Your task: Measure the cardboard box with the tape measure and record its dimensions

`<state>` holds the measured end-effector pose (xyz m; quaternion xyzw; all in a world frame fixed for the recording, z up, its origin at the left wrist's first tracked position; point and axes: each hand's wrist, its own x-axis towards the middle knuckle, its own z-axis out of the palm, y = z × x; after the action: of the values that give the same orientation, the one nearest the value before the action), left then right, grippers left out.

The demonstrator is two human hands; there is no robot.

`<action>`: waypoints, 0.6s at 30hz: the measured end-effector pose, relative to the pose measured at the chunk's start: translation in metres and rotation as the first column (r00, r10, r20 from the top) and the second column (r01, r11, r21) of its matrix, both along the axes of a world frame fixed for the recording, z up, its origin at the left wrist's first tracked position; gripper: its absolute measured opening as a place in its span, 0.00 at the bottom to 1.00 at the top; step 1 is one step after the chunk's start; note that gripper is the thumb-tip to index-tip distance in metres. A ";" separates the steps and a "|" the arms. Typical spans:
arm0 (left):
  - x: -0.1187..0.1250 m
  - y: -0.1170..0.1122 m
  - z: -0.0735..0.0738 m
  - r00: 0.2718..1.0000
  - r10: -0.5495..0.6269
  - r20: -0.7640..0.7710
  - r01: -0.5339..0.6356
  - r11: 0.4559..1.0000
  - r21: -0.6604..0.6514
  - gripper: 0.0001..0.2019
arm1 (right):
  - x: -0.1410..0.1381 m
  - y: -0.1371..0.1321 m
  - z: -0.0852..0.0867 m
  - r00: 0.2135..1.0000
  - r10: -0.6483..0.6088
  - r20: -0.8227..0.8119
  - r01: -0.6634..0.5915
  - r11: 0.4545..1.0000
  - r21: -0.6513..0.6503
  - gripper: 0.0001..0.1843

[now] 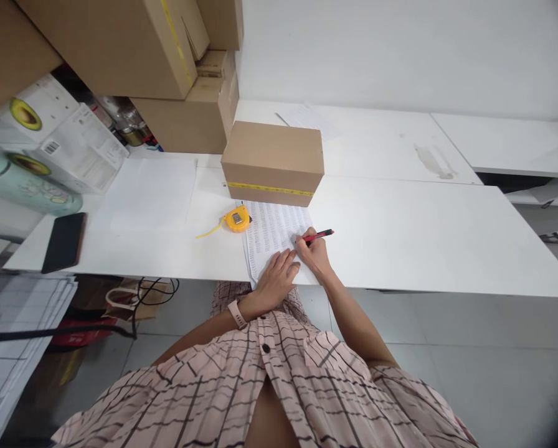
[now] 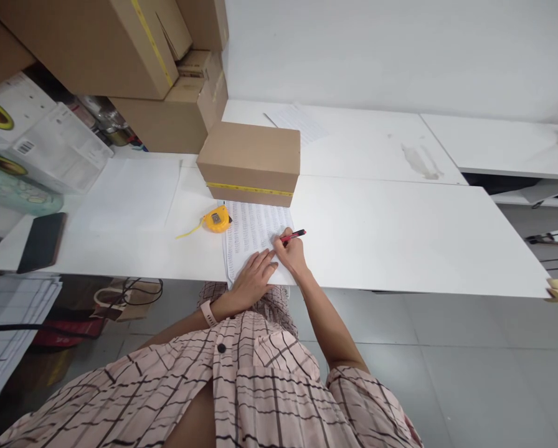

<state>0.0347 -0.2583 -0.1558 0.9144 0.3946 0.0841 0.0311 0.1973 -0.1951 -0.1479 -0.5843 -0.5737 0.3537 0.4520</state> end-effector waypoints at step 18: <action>0.000 0.000 0.001 1.000 -0.003 0.014 0.003 1.000 0.007 0.26 | -0.001 0.000 0.002 0.999 -0.038 -0.013 0.038 0.999 -0.027 0.13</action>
<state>0.0345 -0.2584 -0.1549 0.9145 0.3929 0.0919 0.0307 0.1961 -0.1949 -0.1455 -0.5987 -0.5545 0.3567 0.4548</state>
